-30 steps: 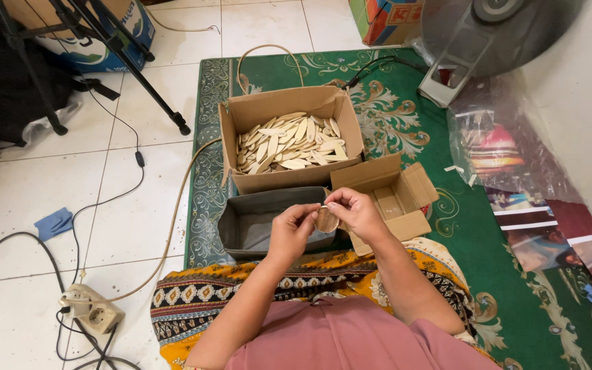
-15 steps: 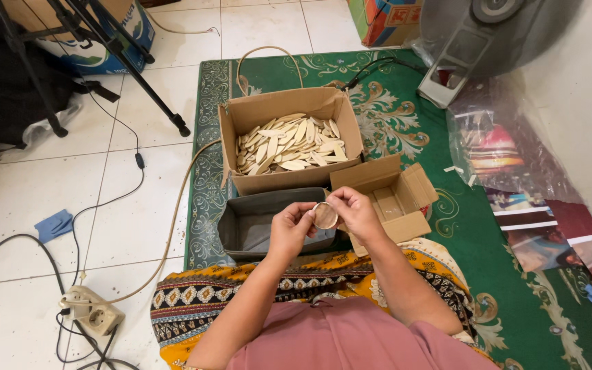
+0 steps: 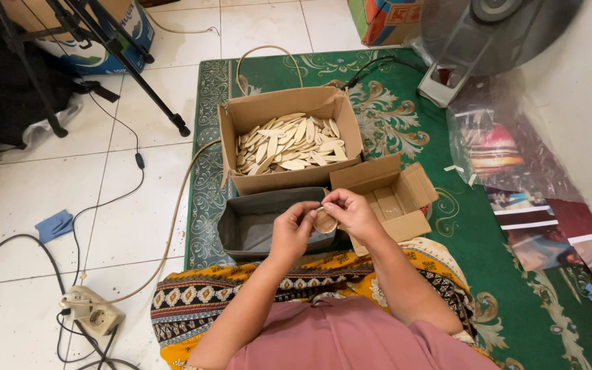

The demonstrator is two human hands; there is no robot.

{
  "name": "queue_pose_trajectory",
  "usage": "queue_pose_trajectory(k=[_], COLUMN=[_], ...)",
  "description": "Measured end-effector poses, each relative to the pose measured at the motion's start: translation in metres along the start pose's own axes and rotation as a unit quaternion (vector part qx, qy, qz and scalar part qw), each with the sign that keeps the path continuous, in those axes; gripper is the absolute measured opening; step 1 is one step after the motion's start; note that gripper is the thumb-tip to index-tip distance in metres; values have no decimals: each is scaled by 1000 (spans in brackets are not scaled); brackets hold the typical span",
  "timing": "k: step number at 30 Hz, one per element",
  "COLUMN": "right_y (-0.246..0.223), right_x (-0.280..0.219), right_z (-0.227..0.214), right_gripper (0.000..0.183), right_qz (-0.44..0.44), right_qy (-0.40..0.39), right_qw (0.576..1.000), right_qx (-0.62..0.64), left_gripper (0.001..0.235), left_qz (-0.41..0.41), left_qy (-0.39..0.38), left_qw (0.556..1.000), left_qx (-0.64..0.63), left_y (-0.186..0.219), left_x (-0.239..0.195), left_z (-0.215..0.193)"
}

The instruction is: The person sits on a mat and sorts small, light-colored wooden pieces from a large cardboard box into a smaller box and a metal tray. They handle the pieces one by one, inspecting them before placing them into the designated containers.

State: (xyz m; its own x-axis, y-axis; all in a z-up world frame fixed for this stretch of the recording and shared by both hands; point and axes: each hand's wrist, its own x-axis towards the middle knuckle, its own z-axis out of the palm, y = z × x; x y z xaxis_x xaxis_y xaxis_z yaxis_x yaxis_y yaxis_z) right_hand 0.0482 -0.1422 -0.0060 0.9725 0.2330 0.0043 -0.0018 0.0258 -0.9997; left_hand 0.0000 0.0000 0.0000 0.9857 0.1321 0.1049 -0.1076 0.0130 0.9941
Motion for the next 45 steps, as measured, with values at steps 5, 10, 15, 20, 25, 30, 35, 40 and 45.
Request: queue_pose_trajectory(k=[5,10,15,20,25,30,35,40,45], right_y=[-3,-6,-12,-5,0,-3,-5,-7,13], right_x=[1,0,-3,0,2,2,-1,1,6], right_z=[-1,2,6,4,3,2,3,3,2], right_gripper=[11,9,9,11,10,8,5,5,5], right_qz=[-19,-14,-9,-17,-17,4,18,4,2], right_qy=[35,37,1,45,68,50,26,47,102], right_qw=[999,999,1000,999,997,999,999,999,993], right_qx=[1,6,-13,13,23,8,11,25,58], left_gripper=[22,18,15,23,22,18,15,16,20], left_qz=[-53,-57,17,-17,-49,-22,44,48,1], left_qy=[-17,-11,-11,-12,-26,-5,-7,16,-14], left_qw=[995,995,999,996,988,993,996,997,996], left_qx=[-85,-79,46,-81,-142,-116,72,51,-83], left_y=[8,-8,2,8,3,-11,10,12,0], left_x=[0,4,3,1,1,3,-2,-5,-2], left_z=[1,1,-3,1,4,5,-1,4,8])
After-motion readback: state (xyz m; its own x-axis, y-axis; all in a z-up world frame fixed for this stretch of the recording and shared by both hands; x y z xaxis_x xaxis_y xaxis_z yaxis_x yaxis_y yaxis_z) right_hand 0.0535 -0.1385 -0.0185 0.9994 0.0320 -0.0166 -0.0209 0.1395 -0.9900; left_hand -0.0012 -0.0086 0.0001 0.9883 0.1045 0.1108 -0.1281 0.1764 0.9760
